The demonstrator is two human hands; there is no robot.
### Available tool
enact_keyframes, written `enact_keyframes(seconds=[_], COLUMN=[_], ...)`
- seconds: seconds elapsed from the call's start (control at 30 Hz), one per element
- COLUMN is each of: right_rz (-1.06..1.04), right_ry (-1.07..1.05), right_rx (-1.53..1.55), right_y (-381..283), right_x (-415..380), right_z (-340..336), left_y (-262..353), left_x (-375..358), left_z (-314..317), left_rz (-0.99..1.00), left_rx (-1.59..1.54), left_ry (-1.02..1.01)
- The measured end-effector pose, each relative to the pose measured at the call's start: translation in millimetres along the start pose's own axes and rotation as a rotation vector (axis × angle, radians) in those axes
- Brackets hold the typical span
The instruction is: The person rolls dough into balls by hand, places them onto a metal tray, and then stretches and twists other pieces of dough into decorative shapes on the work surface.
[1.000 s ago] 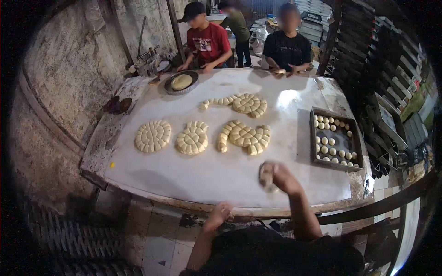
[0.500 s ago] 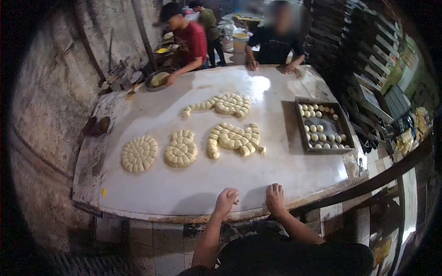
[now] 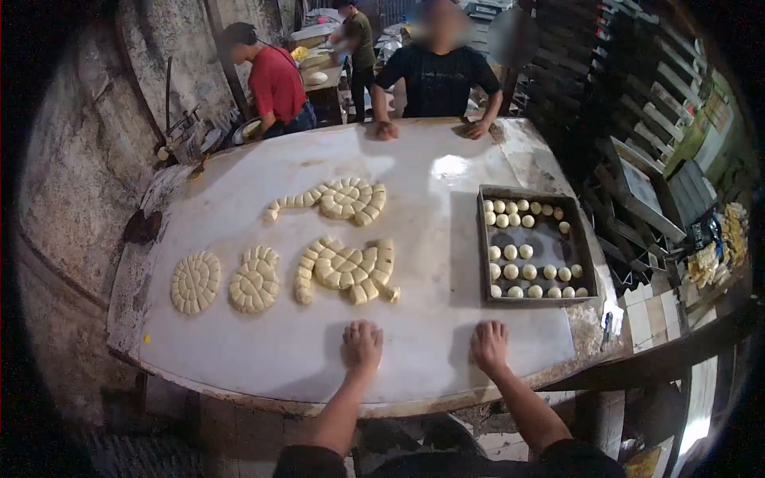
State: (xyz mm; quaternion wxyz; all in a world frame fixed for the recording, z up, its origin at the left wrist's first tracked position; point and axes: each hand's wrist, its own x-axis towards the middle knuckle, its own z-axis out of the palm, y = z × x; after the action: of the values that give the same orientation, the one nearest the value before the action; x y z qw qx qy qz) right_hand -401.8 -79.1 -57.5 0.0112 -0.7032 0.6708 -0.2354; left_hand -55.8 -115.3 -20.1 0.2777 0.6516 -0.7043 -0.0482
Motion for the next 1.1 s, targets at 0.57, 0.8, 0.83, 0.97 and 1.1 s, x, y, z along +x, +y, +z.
enact_keyframes(seconds=[0.57,0.8,0.83,0.97,1.1], right_rz=[-0.085,-0.413,-0.225,0.156,0.165], right_ry=[0.039,-0.296,-0.658,0.049,0.03], right_rx=[0.377,0.482,0.224,0.148,0.398], right_y=[-39,-5,10,2,-68], right_x=[34,-56,-40,18,-3], right_z=[16,-11,-13,-16,9], left_y=[37,4,-32,-60,-7], left_x=[-12,-136,-130,-38,-42], left_z=[3,-5,-17,-17,29], left_rz=[-0.347,0.039,0.073,-0.08,-0.023], left_rx=[0.139,-0.123,-0.088,0.1,-0.019], left_ry=[0.007,-0.137,-0.13,0.026,-0.042])
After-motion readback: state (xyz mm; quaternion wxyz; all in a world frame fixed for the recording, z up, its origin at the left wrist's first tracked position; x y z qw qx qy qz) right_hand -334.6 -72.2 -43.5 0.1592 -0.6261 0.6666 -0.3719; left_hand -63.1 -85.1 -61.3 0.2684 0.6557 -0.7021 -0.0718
